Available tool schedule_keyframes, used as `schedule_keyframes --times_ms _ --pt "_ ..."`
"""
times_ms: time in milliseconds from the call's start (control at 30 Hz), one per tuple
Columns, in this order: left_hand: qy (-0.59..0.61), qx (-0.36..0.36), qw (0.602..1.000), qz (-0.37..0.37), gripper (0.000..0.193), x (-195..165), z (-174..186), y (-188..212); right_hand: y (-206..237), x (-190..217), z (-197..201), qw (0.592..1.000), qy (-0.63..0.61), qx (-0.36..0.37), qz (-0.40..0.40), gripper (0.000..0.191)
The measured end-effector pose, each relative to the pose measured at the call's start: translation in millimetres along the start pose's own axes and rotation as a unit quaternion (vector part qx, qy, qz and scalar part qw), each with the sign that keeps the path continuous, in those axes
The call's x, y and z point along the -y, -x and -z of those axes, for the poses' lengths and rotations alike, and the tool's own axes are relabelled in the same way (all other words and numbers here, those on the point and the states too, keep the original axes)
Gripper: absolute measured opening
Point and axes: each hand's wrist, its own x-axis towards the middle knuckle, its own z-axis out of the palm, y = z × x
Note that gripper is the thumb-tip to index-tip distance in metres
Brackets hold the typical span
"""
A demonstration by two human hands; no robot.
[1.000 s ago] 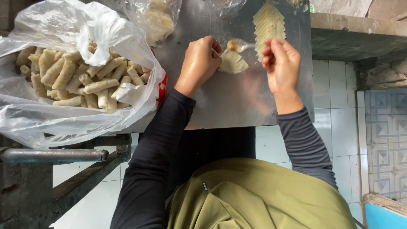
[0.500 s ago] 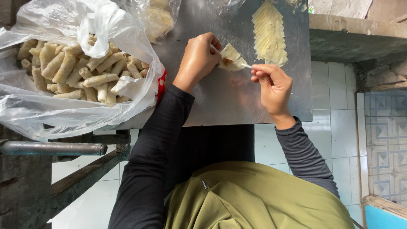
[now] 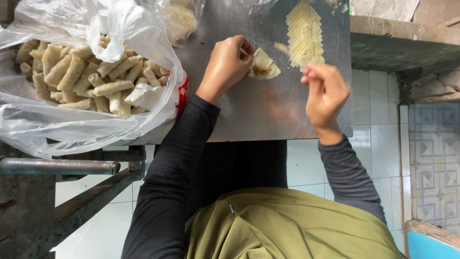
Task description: The person sits at a metal table and rolls filled pastry wraps by hand. They take thin square wrappers from a stack, place a portion of brown filling from a plastic bag onto a wrapper, fold it over, and roll it into a cylinder, adding it to a large plastic bag of finished rolls.
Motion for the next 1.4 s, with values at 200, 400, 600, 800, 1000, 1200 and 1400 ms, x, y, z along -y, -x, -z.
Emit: schedule_keyframes --times_ms 200,400,600,800,1000,1200,1400 --pt "0.021 0.016 0.999 0.048 0.024 -4.4 2.8 0.8 -98.2 -55.6 -57.4 0.991 -0.119 -0.049 0.03 0.019" --pt "0.01 0.003 1.0 -0.016 0.023 -0.2 3.7 0.4 -141.8 -70.9 -92.3 0.991 0.075 0.065 -0.089 0.024" --pt "0.005 -0.008 1.0 -0.024 0.022 -0.3 -4.9 3.2 -66.3 -28.1 -49.4 0.993 0.086 0.064 -0.045 0.021" --pt "-0.023 -0.016 0.999 -0.033 0.025 -8.1 -13.3 8.0 -14.5 1.5 -33.0 0.967 0.207 0.121 -0.08 0.021" --pt "-0.061 -0.033 0.997 -0.037 0.024 -13.5 -17.8 9.7 -8.4 -4.7 -44.4 0.973 0.18 0.105 -0.103 0.01" --pt "-0.065 -0.053 0.995 -0.05 0.024 -8.9 -24.5 10.0 -8.7 -0.9 -53.8 0.987 0.053 0.083 -0.127 0.013" --pt "-0.036 -0.075 0.993 -0.08 0.018 -0.6 -28.8 10.5 -6.6 5.3 -59.3 0.989 0.101 0.103 -0.025 0.028"
